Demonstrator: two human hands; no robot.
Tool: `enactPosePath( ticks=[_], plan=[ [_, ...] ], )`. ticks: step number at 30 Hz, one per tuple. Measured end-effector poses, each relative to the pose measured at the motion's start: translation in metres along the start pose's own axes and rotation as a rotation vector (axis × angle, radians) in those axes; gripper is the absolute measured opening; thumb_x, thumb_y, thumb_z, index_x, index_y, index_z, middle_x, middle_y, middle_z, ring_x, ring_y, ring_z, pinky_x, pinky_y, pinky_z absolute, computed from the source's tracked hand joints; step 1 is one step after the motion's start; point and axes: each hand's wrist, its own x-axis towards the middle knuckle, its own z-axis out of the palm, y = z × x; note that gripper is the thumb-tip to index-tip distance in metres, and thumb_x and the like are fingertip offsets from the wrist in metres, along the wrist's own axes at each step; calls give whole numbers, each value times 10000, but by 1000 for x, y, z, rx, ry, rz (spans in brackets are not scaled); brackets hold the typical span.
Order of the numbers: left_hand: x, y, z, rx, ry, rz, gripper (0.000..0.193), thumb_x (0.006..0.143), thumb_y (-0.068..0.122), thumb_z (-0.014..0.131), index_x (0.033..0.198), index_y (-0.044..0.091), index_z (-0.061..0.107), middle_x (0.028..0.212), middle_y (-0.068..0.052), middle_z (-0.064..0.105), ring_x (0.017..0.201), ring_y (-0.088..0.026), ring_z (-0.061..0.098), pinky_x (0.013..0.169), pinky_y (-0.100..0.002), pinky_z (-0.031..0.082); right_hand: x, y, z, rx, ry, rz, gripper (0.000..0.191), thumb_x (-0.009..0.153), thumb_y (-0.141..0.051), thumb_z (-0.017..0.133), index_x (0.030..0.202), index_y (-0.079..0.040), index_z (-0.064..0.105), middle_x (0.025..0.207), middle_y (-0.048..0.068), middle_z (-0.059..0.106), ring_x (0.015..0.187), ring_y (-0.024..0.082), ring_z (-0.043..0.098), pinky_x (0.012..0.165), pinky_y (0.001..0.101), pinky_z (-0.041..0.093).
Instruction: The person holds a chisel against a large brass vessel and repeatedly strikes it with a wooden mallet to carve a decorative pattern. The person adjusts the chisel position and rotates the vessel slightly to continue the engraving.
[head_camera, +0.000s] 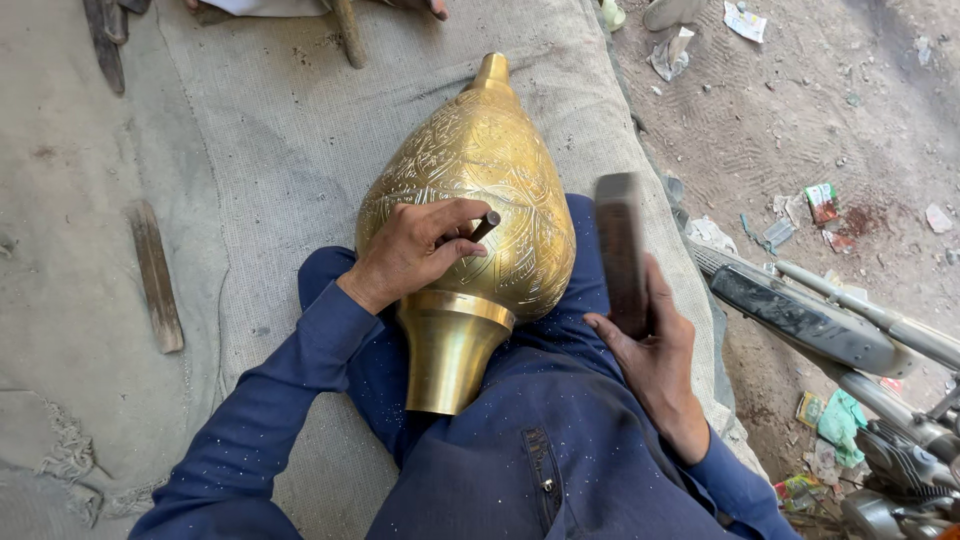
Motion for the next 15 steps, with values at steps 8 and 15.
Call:
enactPosePath(
  ticks=[8,15],
  plan=[
    [2,9,-3,4,-10,37,365,884,172,786,1226,93,689,1076,-86,768,895,-212,769,781,-326,613,12,-16,-13,167,51,308,837,778,-198,897,1524,-96,530,1056,189,699,925,198,682,827,335,581],
    [5,10,-2,-14,-47,-1,406,875,146,780,1268,110,685,1107,-94,764,912,-222,771,799,-326,612,7,-6,-7,-4,4,8,846,770,-184,889,1511,-74,496,1347,169,687,1155,199,678,985,338,538]
  ],
)
